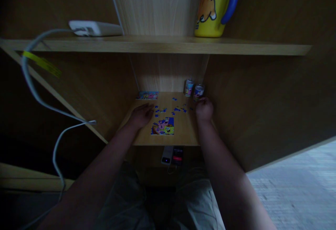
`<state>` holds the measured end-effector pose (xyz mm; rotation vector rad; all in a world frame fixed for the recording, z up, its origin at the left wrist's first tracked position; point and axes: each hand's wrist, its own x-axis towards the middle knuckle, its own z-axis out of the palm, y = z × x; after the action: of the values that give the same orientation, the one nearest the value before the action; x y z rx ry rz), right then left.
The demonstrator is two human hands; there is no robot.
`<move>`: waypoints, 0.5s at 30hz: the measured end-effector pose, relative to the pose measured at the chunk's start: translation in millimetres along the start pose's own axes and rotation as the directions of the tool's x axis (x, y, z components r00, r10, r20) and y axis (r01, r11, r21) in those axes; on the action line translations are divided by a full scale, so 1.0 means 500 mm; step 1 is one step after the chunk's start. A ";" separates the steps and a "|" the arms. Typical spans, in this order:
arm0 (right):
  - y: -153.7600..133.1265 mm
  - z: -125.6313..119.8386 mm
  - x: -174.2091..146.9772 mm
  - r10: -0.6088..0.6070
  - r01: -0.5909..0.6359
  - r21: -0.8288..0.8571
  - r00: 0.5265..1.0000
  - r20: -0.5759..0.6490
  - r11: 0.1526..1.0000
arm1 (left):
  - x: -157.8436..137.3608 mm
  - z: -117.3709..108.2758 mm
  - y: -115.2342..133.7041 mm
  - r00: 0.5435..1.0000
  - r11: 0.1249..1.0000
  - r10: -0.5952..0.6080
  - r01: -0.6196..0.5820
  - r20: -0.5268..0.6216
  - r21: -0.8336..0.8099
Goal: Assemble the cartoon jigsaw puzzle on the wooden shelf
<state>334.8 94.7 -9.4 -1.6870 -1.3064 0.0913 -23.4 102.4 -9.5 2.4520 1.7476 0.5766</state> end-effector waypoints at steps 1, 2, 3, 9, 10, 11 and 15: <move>-0.002 0.000 -0.004 0.038 -0.039 -0.027 0.999 -0.031 0.999 | 0.000 -0.001 0.000 1.000 1.000 -0.003 0.003 0.002 0.002; -0.005 0.000 -0.008 0.066 -0.069 -0.065 0.997 -0.049 0.995 | 0.000 -0.001 0.000 1.000 1.000 -0.006 0.006 0.002 0.004; -0.006 0.000 -0.012 0.072 -0.077 -0.120 0.996 -0.044 0.990 | 0.000 -0.001 0.000 1.000 1.000 -0.006 0.006 0.000 0.005; -0.010 0.012 -0.023 -0.007 0.082 -0.429 0.985 0.172 0.900 | 0.000 -0.001 -0.002 1.000 1.000 0.012 -0.012 -0.020 0.008; -0.010 0.016 -0.023 -0.005 0.094 -0.439 0.980 0.199 0.894 | 0.000 -0.001 -0.002 1.000 1.000 0.016 -0.016 -0.018 0.010; -0.011 0.019 -0.023 0.001 0.105 -0.443 0.973 0.231 0.891 | 0.001 -0.001 -0.003 1.000 1.000 0.018 -0.018 -0.015 0.011; -0.014 0.024 -0.021 0.010 0.128 -0.436 0.954 0.301 0.891 | 0.004 0.002 -0.005 1.000 1.000 0.003 -0.003 -0.013 0.002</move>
<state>318.4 94.0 -15.7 -2.0829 -1.7027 0.0006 -24.6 105.2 -10.3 2.4587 1.7500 0.5919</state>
